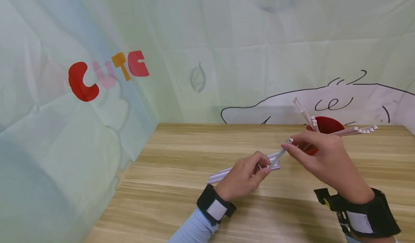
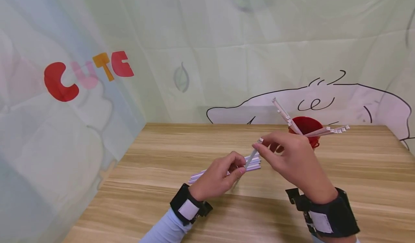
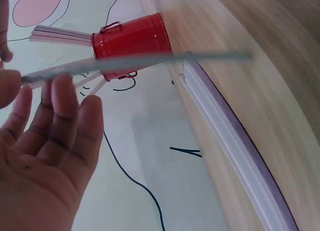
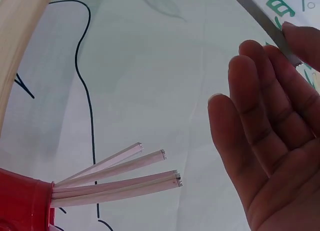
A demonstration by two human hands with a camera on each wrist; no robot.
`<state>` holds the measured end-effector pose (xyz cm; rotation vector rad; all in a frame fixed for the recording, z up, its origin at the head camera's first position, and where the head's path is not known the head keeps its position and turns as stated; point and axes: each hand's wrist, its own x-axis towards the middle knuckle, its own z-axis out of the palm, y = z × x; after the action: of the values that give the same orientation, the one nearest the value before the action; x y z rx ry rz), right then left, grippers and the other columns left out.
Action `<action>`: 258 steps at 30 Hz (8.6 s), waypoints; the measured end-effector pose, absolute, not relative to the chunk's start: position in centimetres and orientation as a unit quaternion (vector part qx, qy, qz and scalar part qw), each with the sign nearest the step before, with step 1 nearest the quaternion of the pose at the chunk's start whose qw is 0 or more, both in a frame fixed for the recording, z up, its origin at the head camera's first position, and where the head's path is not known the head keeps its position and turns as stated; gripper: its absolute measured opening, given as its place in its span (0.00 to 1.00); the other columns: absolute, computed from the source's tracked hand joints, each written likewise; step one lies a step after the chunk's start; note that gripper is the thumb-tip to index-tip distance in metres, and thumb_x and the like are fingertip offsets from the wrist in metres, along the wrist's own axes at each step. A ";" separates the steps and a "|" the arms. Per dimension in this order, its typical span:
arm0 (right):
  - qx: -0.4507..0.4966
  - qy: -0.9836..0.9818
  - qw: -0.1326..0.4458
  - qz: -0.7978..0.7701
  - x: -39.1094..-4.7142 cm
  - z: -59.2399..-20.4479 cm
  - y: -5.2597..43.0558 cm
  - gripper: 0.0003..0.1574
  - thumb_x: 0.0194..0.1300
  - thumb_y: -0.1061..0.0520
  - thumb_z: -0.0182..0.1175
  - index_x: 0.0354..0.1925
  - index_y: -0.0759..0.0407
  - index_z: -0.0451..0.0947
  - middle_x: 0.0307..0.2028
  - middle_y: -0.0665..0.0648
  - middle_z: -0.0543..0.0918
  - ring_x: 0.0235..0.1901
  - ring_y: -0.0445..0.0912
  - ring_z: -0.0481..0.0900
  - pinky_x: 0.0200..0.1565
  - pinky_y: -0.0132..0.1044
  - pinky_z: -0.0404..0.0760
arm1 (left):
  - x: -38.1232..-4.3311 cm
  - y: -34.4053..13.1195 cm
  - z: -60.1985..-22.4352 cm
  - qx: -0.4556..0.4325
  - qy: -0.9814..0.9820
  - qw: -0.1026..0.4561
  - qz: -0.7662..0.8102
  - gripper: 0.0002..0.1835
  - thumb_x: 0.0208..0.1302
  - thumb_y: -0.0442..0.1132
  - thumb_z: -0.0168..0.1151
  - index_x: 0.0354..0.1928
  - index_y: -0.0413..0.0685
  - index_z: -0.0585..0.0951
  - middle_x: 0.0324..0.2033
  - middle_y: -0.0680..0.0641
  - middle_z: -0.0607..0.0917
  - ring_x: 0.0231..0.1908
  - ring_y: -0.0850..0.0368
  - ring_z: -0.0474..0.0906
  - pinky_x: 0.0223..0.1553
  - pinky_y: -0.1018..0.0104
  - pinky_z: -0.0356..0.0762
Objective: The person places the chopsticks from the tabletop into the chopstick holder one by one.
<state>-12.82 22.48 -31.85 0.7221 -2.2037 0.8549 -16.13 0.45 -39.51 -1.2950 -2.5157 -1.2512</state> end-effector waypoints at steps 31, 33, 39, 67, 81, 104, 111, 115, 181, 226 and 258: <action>0.124 -0.712 0.557 0.410 -12.1 -30.1 23.0 0.15 0.53 0.69 0.64 0.43 0.66 0.81 0.37 0.65 0.83 0.36 0.39 0.78 0.38 0.19 0.72 | -16.7 0.0 -41.3 -0.209 -0.951 0.062 -0.217 0.17 0.56 0.53 0.59 0.40 0.49 0.82 0.25 0.54 0.77 0.24 0.63 0.68 0.21 0.70 0.66; 0.115 -0.697 0.575 0.413 -12.0 -29.9 22.9 0.14 0.54 0.69 0.63 0.42 0.66 0.81 0.37 0.66 0.83 0.36 0.40 0.78 0.39 0.19 0.72 | -16.7 -0.1 -41.5 -0.205 -0.958 0.060 -0.191 0.18 0.56 0.54 0.60 0.40 0.48 0.82 0.24 0.55 0.77 0.23 0.62 0.67 0.19 0.70 0.65; 0.099 -0.661 0.618 0.414 -11.8 -29.6 22.7 0.11 0.55 0.69 0.62 0.40 0.67 0.81 0.36 0.69 0.82 0.36 0.44 0.79 0.40 0.21 0.73 | -16.7 -0.3 -42.0 -0.188 -0.969 0.063 -0.149 0.19 0.54 0.55 0.60 0.38 0.48 0.83 0.23 0.54 0.77 0.20 0.62 0.67 0.15 0.68 0.63; 0.007 -0.777 0.512 0.366 -12.6 -31.1 24.6 0.22 0.62 0.53 0.58 0.56 0.42 0.75 0.48 0.52 0.80 0.30 0.23 0.70 0.37 0.15 0.68 | -16.7 -0.3 -42.4 -0.199 -0.972 0.070 -0.100 0.14 0.54 0.55 0.63 0.24 0.55 0.82 0.20 0.56 0.72 0.23 0.60 0.68 0.25 0.61 0.63; 0.063 -0.783 0.505 0.358 -12.6 -31.3 24.4 0.20 0.59 0.54 0.61 0.51 0.54 0.79 0.43 0.60 0.82 0.32 0.23 0.70 0.36 0.14 0.67 | -16.6 -0.3 -42.5 -0.206 -0.972 0.080 -0.074 0.13 0.55 0.56 0.62 0.24 0.56 0.82 0.20 0.57 0.75 0.23 0.61 0.69 0.26 0.60 0.63; 0.104 -0.773 0.501 0.374 -12.9 -31.2 23.7 0.18 0.52 0.61 0.66 0.45 0.57 0.82 0.38 0.59 0.84 0.30 0.29 0.73 0.33 0.15 0.69 | -16.2 -0.4 -42.4 -0.321 -0.944 0.035 -0.065 0.04 0.48 0.40 0.64 0.20 0.57 0.78 0.18 0.60 0.74 0.20 0.65 0.68 0.18 0.70 0.65; 0.111 -0.778 0.491 0.375 -13.0 -31.2 23.7 0.18 0.53 0.61 0.66 0.46 0.55 0.82 0.38 0.58 0.84 0.30 0.31 0.74 0.33 0.15 0.69 | -16.2 -0.1 -42.5 -0.333 -0.939 -0.008 -0.081 0.04 0.53 0.42 0.61 0.23 0.57 0.77 0.18 0.61 0.72 0.20 0.66 0.67 0.20 0.71 0.65; 0.115 -0.783 0.485 0.372 -12.9 -31.2 23.7 0.18 0.54 0.61 0.65 0.46 0.56 0.82 0.37 0.58 0.84 0.30 0.32 0.74 0.32 0.15 0.70 | -16.3 0.0 -42.5 -0.347 -0.935 -0.006 -0.073 0.03 0.55 0.43 0.61 0.27 0.57 0.77 0.20 0.61 0.73 0.22 0.66 0.67 0.21 0.71 0.66; 0.259 -0.869 0.278 0.316 -12.7 -31.9 21.8 0.11 0.49 0.56 0.71 0.32 0.46 0.79 0.26 0.41 0.79 0.25 0.33 0.74 0.23 0.32 0.79 | -16.0 0.9 -39.9 -0.423 -0.847 0.095 -0.309 0.08 0.68 0.44 0.51 0.47 0.54 0.69 0.30 0.60 0.74 0.24 0.71 0.65 0.21 0.80 0.64; 0.095 -0.717 0.570 0.390 -12.5 -30.5 24.1 0.16 0.59 0.67 0.59 0.47 0.63 0.79 0.41 0.63 0.83 0.37 0.36 0.79 0.41 0.21 0.73 | -16.6 -0.6 -42.5 -0.305 -0.947 0.053 -0.088 0.20 0.61 0.55 0.55 0.50 0.52 0.79 0.42 0.50 0.80 0.40 0.56 0.73 0.35 0.60 0.77; 0.055 -0.768 0.514 0.378 -12.5 -31.3 24.5 0.17 0.60 0.56 0.61 0.49 0.51 0.80 0.43 0.55 0.83 0.34 0.26 0.73 0.38 0.17 0.69 | -16.6 -0.5 -42.8 -0.338 -0.938 0.052 -0.066 0.08 0.51 0.33 0.62 0.33 0.55 0.79 0.25 0.57 0.75 0.26 0.64 0.70 0.22 0.71 0.69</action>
<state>-12.45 24.53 -31.28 0.1326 -1.8464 0.9089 -16.56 -0.45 -42.81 -1.0268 -2.8523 -0.2018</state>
